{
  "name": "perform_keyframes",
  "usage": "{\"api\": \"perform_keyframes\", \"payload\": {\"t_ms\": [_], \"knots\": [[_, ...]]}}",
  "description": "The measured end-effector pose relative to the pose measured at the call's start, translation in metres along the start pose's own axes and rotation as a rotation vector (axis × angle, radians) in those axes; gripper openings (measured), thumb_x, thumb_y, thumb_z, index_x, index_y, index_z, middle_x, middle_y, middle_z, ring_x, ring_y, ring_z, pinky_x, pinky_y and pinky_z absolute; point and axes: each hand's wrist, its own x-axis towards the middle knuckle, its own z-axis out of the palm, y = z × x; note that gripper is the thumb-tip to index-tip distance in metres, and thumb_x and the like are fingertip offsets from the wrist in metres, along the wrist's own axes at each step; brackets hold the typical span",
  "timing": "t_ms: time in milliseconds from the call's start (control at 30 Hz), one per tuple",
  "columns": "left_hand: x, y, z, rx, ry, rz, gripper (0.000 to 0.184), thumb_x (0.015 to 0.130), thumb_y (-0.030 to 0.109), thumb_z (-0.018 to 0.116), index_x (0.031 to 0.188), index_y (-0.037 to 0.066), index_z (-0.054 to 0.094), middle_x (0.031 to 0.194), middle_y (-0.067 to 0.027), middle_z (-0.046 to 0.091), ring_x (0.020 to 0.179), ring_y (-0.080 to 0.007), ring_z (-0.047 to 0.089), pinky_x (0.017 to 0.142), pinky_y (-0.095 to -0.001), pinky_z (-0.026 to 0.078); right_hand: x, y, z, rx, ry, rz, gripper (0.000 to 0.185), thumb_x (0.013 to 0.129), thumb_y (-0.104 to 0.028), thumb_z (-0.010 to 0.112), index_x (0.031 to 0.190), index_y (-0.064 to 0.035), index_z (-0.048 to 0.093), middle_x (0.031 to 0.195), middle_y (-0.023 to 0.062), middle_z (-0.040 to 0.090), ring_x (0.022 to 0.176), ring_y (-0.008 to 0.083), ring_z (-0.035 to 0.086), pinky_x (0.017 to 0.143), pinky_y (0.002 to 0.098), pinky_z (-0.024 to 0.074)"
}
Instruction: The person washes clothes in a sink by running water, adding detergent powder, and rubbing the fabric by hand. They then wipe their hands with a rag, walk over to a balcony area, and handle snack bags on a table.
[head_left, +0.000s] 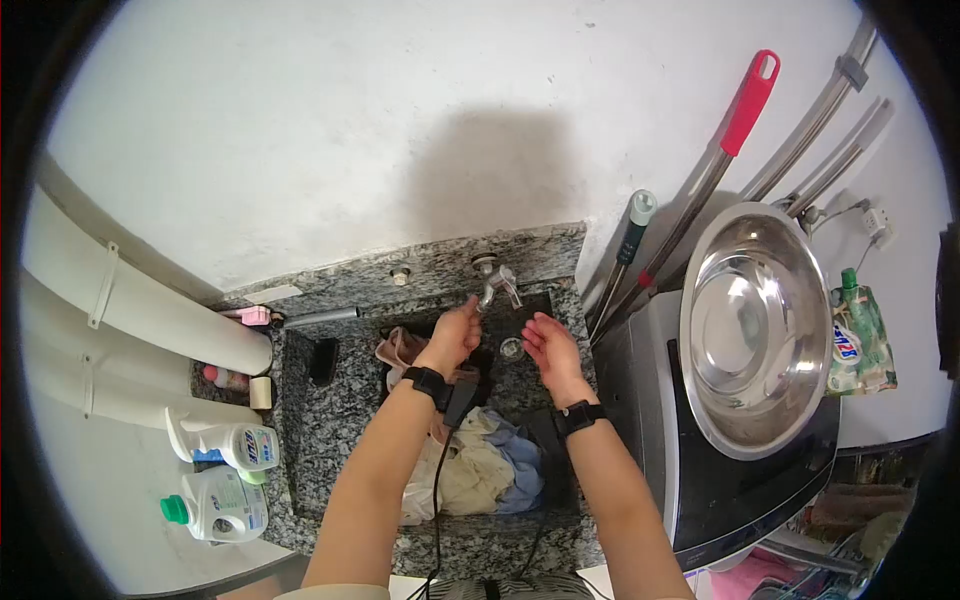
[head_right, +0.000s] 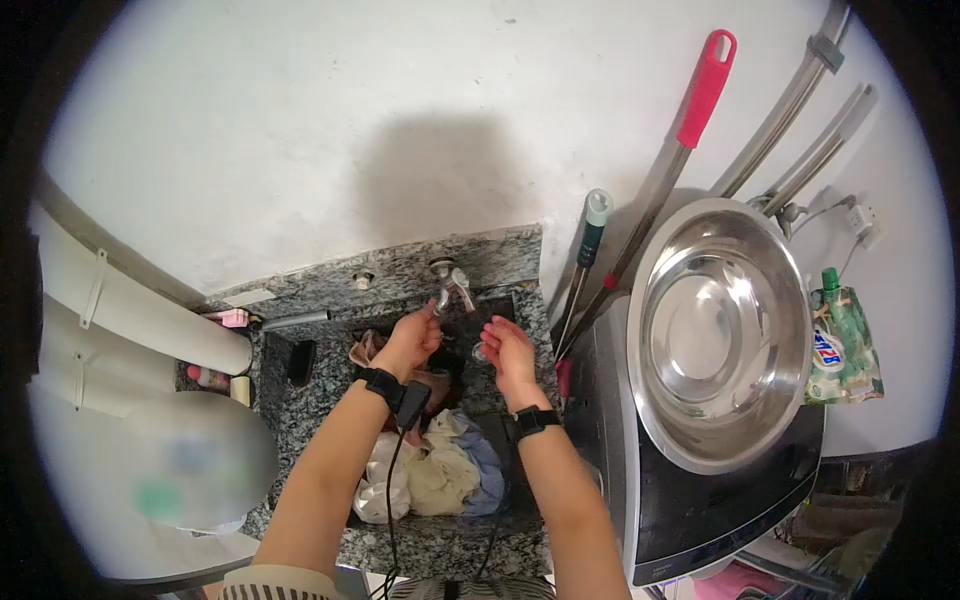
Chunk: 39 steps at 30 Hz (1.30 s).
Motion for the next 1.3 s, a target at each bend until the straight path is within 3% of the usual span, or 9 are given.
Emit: {"api": "perform_keyframes", "payload": {"t_ms": [33,300,500,633,700,800,1133,1200,1300], "knots": [[-0.004,0.001,0.003,0.081,0.017,0.046,0.023,0.096,0.023,0.043,0.079,0.008,0.044,0.06,0.0022,0.033,0.047,-0.0097,0.026,0.041,-0.0277,0.021,0.003,0.0,-0.007,-0.032,0.023,0.009,0.026,0.089,-0.013,0.051,0.114,-0.004,0.052,0.1,0.0071,0.06,0.085,0.017,0.058,0.075,0.0307,0.05],[0.003,0.001,0.009,0.159,0.145,0.166,0.01,0.091,0.006,0.04,0.086,0.004,0.049,0.061,-0.0011,0.044,0.048,-0.0107,0.037,0.041,-0.0283,0.027,0.021,0.028,0.016,0.076,-0.115,0.139,0.027,0.089,-0.01,0.05,0.114,-0.0002,0.051,0.099,0.0092,0.058,0.09,0.0195,0.058,0.083,0.0333,0.0485],[-0.011,0.019,-0.054,0.434,-0.04,0.166,0.017,0.078,0.0,0.038,0.07,0.007,0.05,0.063,-0.0017,0.046,0.05,-0.0111,0.039,0.044,-0.0227,0.03,0.048,0.058,0.055,0.295,-0.283,0.264,0.024,0.092,-0.007,0.04,0.111,0.004,0.05,0.106,0.0144,0.055,0.099,0.0259,0.055,0.091,0.0369,0.0461],[-0.025,0.018,-0.058,0.458,0.142,0.185,0.019,0.085,0.007,0.04,0.084,0.006,0.059,0.069,-0.0023,0.053,0.058,-0.0133,0.048,0.051,-0.0245,0.038,0.046,0.051,0.067,0.319,-0.262,0.303,0.027,0.091,-0.002,0.033,0.111,0.0045,0.05,0.107,0.0155,0.055,0.103,0.0271,0.055,0.091,0.0374,0.0466],[-0.03,0.02,-0.06,0.45,0.096,0.13,0.023,0.089,0.014,0.043,0.101,0.005,0.06,0.089,-0.0059,0.06,0.08,-0.0155,0.056,0.07,-0.026,0.044,0.043,0.05,0.064,0.328,-0.258,0.333,0.028,0.091,-0.003,0.032,0.111,0.0039,0.05,0.108,0.0149,0.055,0.104,0.0265,0.054,0.092,0.0376,0.046],[-0.035,0.018,-0.054,0.572,-0.059,0.031,0.033,0.091,0.021,0.045,0.117,0.004,0.055,0.116,-0.0115,0.057,0.103,-0.0196,0.053,0.085,-0.0292,0.041,0.038,0.043,0.053,0.096,-0.347,0.215,0.025,0.089,-0.005,0.042,0.112,0.0004,0.051,0.111,0.0132,0.055,0.106,0.0249,0.054,0.091,0.0368,0.0452],[-0.037,-0.013,-0.11,0.919,0.041,0.032,0.034,0.082,0.016,0.06,0.113,0.003,0.057,0.104,-0.0093,0.062,0.089,-0.0204,0.059,0.075,-0.0336,0.047,0.023,0.067,0.004,-0.617,-0.13,0.025,0.039,0.079,-0.014,0.062,0.115,-0.0016,0.055,0.1,0.0097,0.062,0.102,0.0219,0.057,0.08,0.0308,0.0449],[-0.052,-0.029,-0.125,1.431,-0.146,0.664,0.037,0.074,0.02,0.066,0.108,0.007,0.06,0.098,-0.0131,0.064,0.085,-0.0248,0.061,0.075,-0.0353,0.048,0.036,0.099,-0.031,-0.808,-0.144,0.025,0.049,0.075,-0.023,0.066,0.117,-0.0024,0.053,0.106,0.0118,0.061,0.105,0.0231,0.055,0.085,0.036,0.0428],[-0.072,-0.07,-0.168,1.954,-0.209,-0.001,0.065,0.061,0.045,0.07,0.11,0.004,0.057,0.095,-0.0223,0.061,0.091,-0.0326,0.06,0.077,-0.04,0.049,0.019,0.115,-0.05,-1.316,-0.231,0.095,0.078,0.064,-0.038,0.074,0.126,-0.0037,0.043,0.119,0.0183,0.053,0.112,0.0298,0.05,0.092,0.0429,0.0398]]}}
